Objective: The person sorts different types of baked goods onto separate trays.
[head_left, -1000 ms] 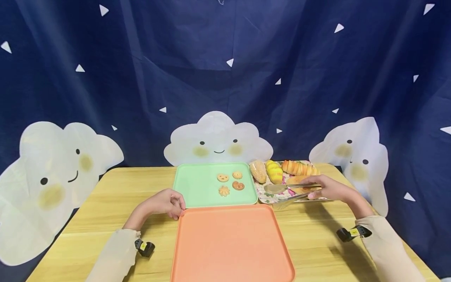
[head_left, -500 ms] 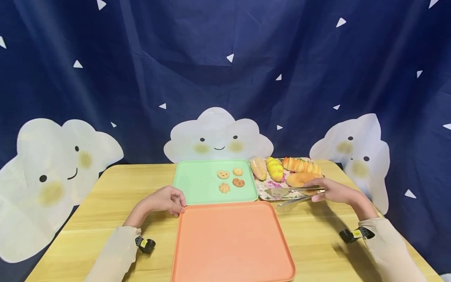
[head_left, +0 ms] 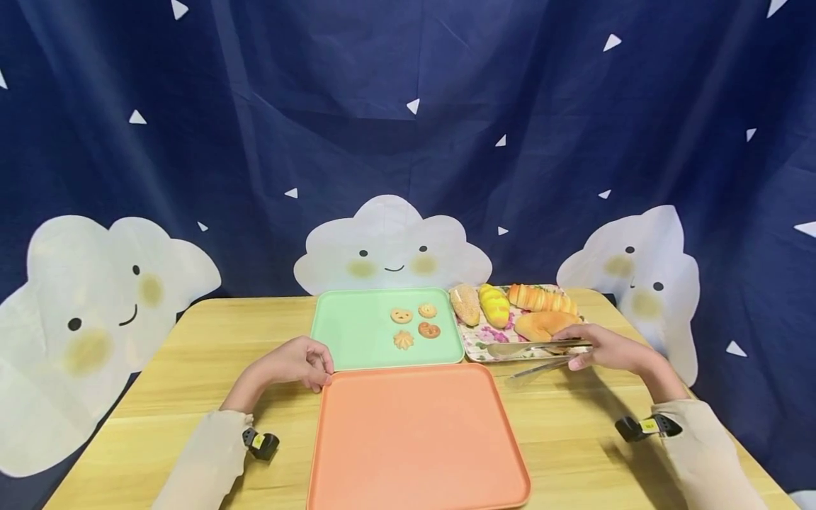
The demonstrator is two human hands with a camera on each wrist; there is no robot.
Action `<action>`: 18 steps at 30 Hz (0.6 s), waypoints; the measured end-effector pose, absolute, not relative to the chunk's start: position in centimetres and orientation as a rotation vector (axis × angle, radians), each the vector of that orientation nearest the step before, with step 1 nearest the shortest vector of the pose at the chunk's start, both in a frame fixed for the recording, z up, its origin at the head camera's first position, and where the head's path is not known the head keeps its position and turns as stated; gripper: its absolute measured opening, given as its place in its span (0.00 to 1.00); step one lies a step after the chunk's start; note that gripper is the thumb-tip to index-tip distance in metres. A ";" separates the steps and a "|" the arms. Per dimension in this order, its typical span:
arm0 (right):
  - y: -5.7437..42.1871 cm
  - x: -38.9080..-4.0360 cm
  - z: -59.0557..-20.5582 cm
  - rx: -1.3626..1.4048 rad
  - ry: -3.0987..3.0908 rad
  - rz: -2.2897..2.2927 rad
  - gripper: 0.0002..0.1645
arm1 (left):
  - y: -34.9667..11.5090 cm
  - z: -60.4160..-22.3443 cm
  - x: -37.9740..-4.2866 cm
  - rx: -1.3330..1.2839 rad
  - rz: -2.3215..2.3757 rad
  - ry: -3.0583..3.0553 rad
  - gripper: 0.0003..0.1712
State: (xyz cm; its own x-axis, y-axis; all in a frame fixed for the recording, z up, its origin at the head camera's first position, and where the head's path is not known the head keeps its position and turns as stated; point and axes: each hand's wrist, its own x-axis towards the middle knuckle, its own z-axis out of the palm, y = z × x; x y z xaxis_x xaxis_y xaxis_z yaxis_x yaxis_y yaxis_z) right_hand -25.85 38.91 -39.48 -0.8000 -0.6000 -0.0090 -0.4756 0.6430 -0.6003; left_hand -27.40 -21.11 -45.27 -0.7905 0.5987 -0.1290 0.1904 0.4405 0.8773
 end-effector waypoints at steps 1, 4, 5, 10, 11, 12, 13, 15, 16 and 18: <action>39.0 -25.8 -39.4 -0.898 2.651 -0.888 0.29 | -21.1 -45.2 -27.4 0.664 1.306 2.275 0.08; 39.4 -25.7 -39.4 -0.951 2.637 -0.886 0.29 | -21.2 -45.2 -27.3 0.661 1.305 2.286 0.08; 39.5 -25.7 -39.5 -0.963 2.626 -0.893 0.28 | -21.1 -45.2 -27.3 0.658 1.307 2.288 0.08; 39.9 -25.4 -40.0 -1.033 2.603 -0.882 0.29 | -21.1 -45.4 -27.3 0.648 1.309 2.272 0.07; 39.9 -25.3 -40.2 -1.044 2.598 -0.880 0.29 | -21.0 -45.5 -27.3 0.649 1.306 2.265 0.07; 40.0 -25.3 -40.4 -1.059 2.598 -0.874 0.29 | -21.0 -45.5 -27.3 0.649 1.303 2.261 0.07; 40.0 -25.3 -40.6 -1.069 2.589 -0.879 0.29 | -21.0 -45.5 -27.3 0.645 1.302 2.259 0.07; 40.1 -25.5 -40.9 -1.083 2.573 -0.895 0.29 | -21.0 -45.5 -27.4 0.647 1.306 2.261 0.07; 40.2 -25.5 -41.0 -1.085 2.557 -0.911 0.29 | -21.0 -45.5 -27.4 0.648 1.308 2.265 0.07; 40.1 -25.7 -41.2 -1.087 2.538 -0.924 0.28 | -21.1 -45.4 -27.3 0.647 1.313 2.271 0.07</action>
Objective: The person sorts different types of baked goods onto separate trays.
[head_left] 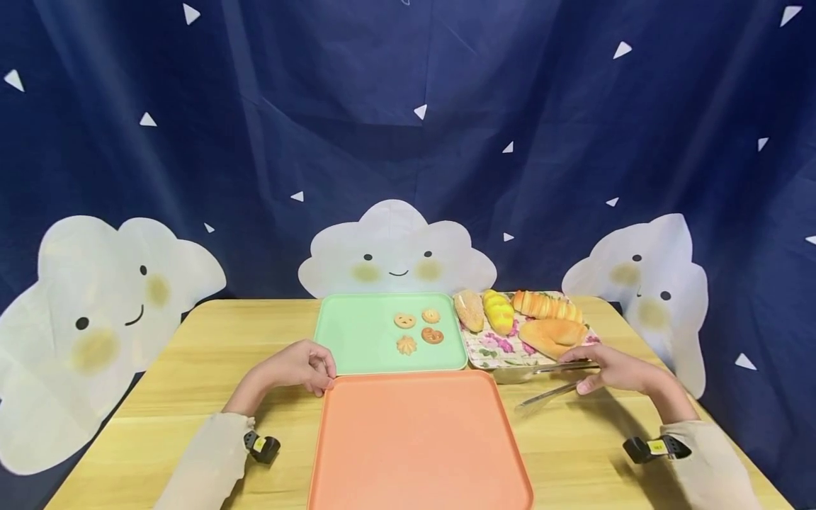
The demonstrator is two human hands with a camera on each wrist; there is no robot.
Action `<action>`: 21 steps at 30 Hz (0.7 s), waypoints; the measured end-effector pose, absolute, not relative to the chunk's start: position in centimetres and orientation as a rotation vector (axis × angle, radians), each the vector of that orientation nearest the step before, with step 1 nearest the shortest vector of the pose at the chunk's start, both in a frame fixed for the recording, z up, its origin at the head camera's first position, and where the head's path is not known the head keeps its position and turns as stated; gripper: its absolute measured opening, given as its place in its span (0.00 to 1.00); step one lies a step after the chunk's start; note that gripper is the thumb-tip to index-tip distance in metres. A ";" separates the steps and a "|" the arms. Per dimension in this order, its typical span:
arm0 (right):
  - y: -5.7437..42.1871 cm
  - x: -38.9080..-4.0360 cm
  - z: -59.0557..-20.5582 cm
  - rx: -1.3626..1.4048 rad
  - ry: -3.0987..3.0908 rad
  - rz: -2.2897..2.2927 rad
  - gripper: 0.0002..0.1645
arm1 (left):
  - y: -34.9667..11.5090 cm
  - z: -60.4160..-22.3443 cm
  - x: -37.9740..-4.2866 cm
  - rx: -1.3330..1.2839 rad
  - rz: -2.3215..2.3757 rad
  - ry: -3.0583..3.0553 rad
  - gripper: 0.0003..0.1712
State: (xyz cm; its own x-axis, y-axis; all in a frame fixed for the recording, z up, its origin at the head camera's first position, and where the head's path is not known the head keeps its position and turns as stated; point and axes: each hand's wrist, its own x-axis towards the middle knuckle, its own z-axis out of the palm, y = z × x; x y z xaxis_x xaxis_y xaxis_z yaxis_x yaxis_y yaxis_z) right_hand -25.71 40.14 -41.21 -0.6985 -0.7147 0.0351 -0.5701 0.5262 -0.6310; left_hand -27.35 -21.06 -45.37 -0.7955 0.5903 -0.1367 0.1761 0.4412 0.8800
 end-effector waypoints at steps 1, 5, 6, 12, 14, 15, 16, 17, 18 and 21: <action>40.1 -25.8 -41.3 -1.082 2.526 -0.933 0.28 | -21.1 -45.3 -27.3 0.647 1.313 2.273 0.08; 39.8 -25.8 -41.3 -1.071 2.497 -0.928 0.28 | -21.1 -45.0 -27.2 0.645 1.311 2.268 0.08; 39.7 -25.8 -41.3 -1.066 2.492 -0.922 0.28 | -21.1 -44.9 -27.2 0.647 1.310 2.268 0.08; 39.1 -26.0 -41.5 -0.998 2.481 -0.885 0.30 | -21.2 -44.9 -27.3 0.663 1.315 2.265 0.08; 38.9 -26.1 -41.5 -0.973 2.468 -0.892 0.30 | -21.2 -45.0 -27.3 0.662 1.319 2.264 0.08; 38.9 -26.1 -41.5 -0.957 2.455 -0.899 0.30 | -21.2 -45.0 -27.4 0.654 1.320 2.262 0.08; 38.8 -26.1 -41.5 -0.945 2.445 -0.905 0.30 | -21.2 -45.0 -27.4 0.653 1.322 2.261 0.08; 38.8 -26.0 -41.5 -0.937 2.436 -0.910 0.30 | -21.2 -45.1 -27.4 0.652 1.325 2.258 0.08; 38.8 -26.0 -41.5 -0.928 2.426 -0.913 0.30 | -21.2 -45.2 -27.5 0.648 1.322 2.258 0.08; 38.8 -26.0 -41.5 -0.907 2.402 -0.920 0.30 | -21.2 -45.3 -27.5 0.644 1.319 2.257 0.08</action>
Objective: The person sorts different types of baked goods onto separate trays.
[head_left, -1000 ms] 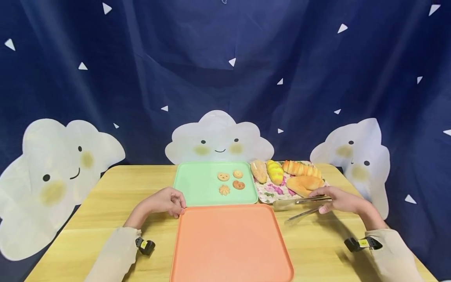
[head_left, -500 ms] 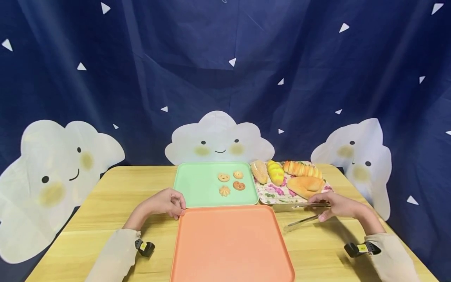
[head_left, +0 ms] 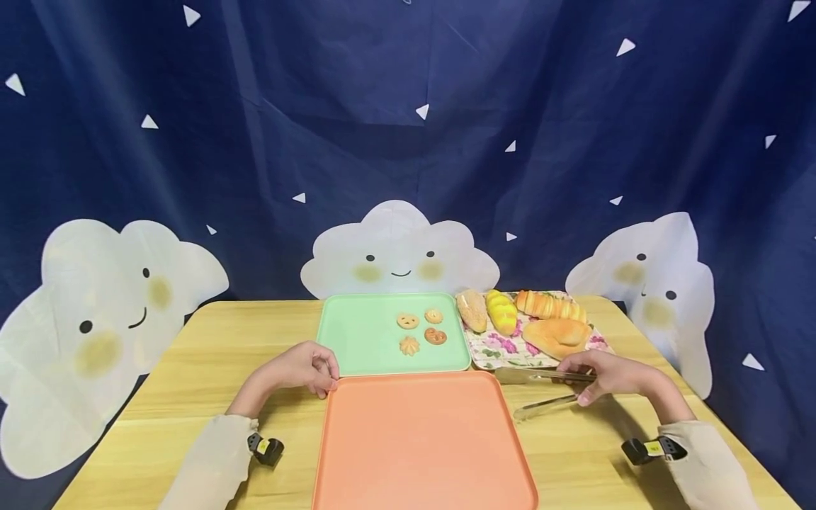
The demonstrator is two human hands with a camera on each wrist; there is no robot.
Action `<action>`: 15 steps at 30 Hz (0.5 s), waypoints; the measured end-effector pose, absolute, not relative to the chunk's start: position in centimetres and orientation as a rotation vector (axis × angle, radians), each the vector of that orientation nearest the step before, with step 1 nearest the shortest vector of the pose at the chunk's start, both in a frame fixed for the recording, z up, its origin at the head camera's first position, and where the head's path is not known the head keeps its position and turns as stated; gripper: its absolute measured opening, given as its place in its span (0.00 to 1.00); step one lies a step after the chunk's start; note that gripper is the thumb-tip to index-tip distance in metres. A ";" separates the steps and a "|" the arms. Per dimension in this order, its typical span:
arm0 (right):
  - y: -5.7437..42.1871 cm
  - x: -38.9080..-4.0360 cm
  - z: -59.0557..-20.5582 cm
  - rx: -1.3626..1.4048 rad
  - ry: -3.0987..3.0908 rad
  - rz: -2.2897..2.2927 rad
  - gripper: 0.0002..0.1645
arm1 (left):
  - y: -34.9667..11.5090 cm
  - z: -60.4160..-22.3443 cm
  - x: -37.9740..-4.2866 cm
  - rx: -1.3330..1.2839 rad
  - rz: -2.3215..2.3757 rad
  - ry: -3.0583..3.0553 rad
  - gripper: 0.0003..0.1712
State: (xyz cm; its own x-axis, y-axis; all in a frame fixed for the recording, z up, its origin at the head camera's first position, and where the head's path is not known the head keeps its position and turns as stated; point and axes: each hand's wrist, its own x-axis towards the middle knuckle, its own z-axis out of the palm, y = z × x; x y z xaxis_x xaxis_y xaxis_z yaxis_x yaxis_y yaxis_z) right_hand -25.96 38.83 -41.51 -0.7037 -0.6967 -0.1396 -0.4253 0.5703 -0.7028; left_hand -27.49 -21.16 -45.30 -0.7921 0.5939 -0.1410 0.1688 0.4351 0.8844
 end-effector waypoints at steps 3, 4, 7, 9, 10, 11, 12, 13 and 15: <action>38.8 -25.9 -41.5 -0.906 2.401 -0.921 0.30 | -21.2 -45.3 -27.4 0.644 1.316 2.269 0.08; 38.8 -26.0 -41.6 -0.908 2.400 -0.923 0.30 | -21.2 -45.2 -27.3 0.644 1.315 2.273 0.08; 38.8 -26.0 -41.6 -0.914 2.397 -0.928 0.30 | -21.2 -45.1 -27.2 0.642 1.314 2.281 0.08; 38.9 -26.0 -41.6 -0.924 2.400 -0.919 0.30 | -21.1 -45.1 -27.1 0.643 1.313 2.283 0.08; 38.9 -26.0 -41.5 -0.935 2.400 -0.916 0.31 | -21.1 -45.1 -27.1 0.645 1.312 2.284 0.08; 38.9 -26.0 -41.5 -0.949 2.406 -0.911 0.31 | -21.1 -45.1 -27.1 0.644 1.307 2.288 0.07; 38.9 -26.0 -41.3 -0.964 2.414 -0.906 0.31 | -21.1 -45.1 -27.1 0.644 1.302 2.292 0.07; 38.8 -26.1 -41.1 -0.978 2.418 -0.903 0.32 | -21.0 -45.1 -27.2 0.645 1.299 2.296 0.07; 38.7 -26.2 -40.7 -1.011 2.429 -0.900 0.31 | -21.0 -45.1 -27.2 0.643 1.290 2.310 0.07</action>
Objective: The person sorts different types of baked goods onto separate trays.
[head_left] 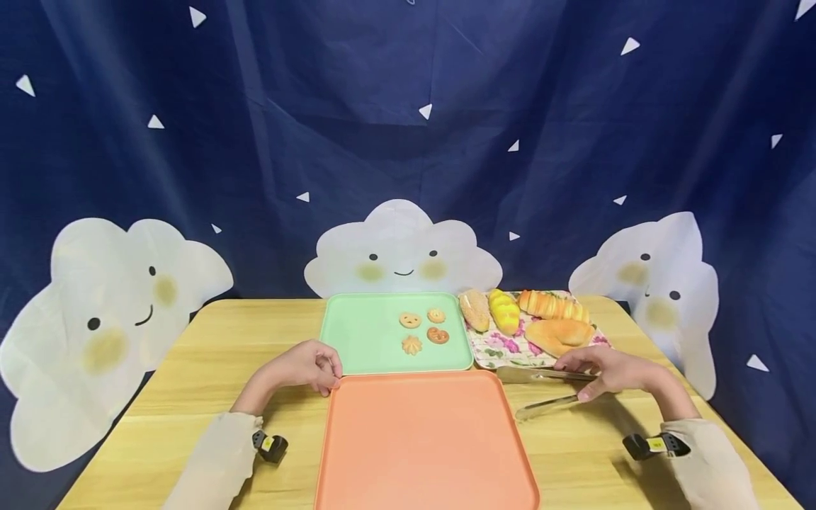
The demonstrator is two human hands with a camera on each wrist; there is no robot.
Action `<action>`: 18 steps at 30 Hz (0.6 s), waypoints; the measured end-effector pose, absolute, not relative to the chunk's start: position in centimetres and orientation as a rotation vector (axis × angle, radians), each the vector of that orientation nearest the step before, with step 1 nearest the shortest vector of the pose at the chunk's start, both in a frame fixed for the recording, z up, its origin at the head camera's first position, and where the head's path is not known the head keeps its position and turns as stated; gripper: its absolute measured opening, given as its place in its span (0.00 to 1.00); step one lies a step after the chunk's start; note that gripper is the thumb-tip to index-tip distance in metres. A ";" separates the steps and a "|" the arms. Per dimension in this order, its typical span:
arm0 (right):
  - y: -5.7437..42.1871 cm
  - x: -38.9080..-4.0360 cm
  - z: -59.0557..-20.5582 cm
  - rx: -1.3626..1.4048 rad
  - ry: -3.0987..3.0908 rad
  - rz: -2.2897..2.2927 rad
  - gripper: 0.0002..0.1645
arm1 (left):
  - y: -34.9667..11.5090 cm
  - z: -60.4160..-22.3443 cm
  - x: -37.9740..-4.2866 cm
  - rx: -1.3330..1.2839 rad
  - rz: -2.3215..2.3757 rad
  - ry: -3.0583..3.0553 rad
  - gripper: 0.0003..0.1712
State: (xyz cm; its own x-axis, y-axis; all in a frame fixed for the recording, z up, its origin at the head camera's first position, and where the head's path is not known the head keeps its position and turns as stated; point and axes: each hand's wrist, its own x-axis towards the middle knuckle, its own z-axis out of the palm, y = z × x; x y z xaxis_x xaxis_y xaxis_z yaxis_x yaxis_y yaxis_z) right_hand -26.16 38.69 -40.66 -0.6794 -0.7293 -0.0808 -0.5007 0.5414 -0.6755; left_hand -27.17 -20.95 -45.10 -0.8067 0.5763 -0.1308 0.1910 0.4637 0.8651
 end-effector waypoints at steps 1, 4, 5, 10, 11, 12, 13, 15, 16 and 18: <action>38.6 -26.2 -40.4 -1.017 2.427 -0.905 0.31 | -20.9 -45.1 -27.2 0.644 1.284 2.316 0.07; 38.1 -26.3 -39.5 -1.019 2.421 -0.914 0.31 | -20.7 -45.0 -27.3 0.640 1.270 2.330 0.06; 37.9 -26.4 -39.2 -1.015 2.420 -0.914 0.30 | -20.7 -45.0 -27.4 0.640 1.263 2.334 0.06; 36.8 -26.8 -38.4 -0.997 2.448 -0.904 0.28 | -20.4 -44.7 -27.4 0.635 1.225 2.361 0.05; 36.5 -26.9 -38.3 -1.005 2.464 -0.904 0.27 | -20.4 -44.7 -27.3 0.640 1.222 2.364 0.05; 36.2 -27.1 -38.1 -1.008 2.483 -0.905 0.25 | -20.4 -44.6 -27.3 0.641 1.216 2.368 0.05; 35.9 -27.2 -37.9 -1.010 2.511 -0.896 0.24 | -20.3 -44.5 -27.2 0.645 1.214 2.367 0.05; 34.9 -27.4 -37.5 -0.999 2.578 -0.902 0.21 | -20.2 -44.3 -27.1 0.648 1.207 2.378 0.03; 34.3 -27.6 -37.3 -0.987 2.616 -0.903 0.20 | -20.2 -44.2 -27.1 0.654 1.200 2.394 0.03; 32.9 -28.0 -36.8 -0.965 2.709 -0.916 0.18 | -20.0 -43.8 -27.2 0.658 1.206 2.413 0.03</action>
